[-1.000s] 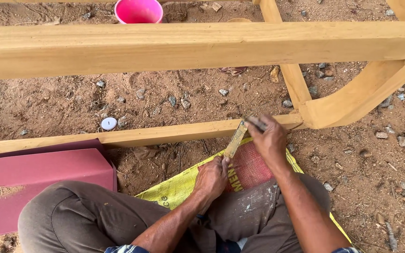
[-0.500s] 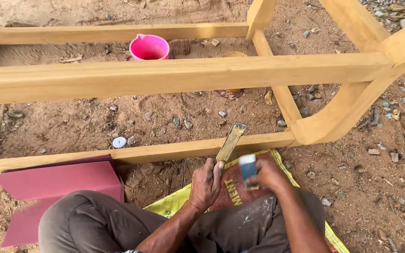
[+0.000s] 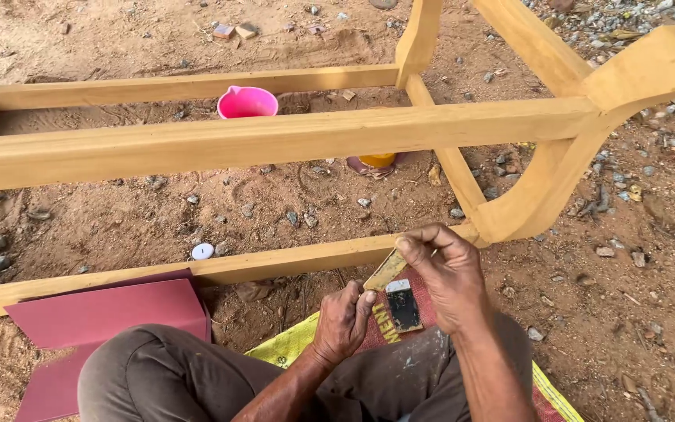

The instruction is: The recorder is sanding and scraping a piece of wooden furniture in an outdoor workshop area.

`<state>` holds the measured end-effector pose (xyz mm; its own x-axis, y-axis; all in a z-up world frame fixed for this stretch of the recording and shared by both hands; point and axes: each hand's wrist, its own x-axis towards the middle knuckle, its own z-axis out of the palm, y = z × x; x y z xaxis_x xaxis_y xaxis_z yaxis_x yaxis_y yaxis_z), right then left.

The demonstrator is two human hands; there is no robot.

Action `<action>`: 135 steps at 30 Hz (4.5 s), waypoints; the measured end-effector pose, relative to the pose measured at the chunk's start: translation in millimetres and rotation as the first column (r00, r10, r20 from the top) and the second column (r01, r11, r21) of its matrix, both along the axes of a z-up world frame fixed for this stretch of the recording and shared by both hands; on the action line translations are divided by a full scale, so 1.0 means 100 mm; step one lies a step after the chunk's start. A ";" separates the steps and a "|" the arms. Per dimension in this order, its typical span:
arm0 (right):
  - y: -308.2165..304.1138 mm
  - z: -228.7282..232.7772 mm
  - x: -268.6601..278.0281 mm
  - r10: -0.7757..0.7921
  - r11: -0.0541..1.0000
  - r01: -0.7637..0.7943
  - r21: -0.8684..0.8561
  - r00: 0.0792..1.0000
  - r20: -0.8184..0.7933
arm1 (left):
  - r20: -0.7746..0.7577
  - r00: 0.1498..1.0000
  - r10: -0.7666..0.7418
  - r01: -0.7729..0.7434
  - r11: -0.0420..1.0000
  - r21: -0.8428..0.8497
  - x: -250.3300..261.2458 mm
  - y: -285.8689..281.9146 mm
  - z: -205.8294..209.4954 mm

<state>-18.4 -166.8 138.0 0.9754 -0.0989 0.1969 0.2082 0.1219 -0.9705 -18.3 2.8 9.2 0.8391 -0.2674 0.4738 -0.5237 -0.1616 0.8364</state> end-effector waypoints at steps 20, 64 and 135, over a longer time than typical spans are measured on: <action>0.31 -0.12 0.00 -0.173 0.956 0.184 0.227 0.983 -0.067 | 0.443 0.869 0.222 -0.337 0.920 0.201 0.07 0.04 0.04; -0.65 -1.52 0.49 -0.636 0.669 0.171 -0.724 0.637 -0.436 | -0.800 0.599 -0.044 0.000 0.998 -0.056 0.27 -0.19 -0.43; -0.20 -1.37 1.15 -0.449 0.785 0.140 -0.604 0.800 -0.398 | -0.886 0.416 -0.205 0.006 0.975 -0.223 0.27 -0.31 -0.19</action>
<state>96.4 -187.1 0.8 0.8813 -0.4315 -0.1928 -0.3827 -0.4122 -0.8269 8.9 -28.7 -9.8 0.7784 -0.3910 -0.4911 0.5418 0.0232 0.8402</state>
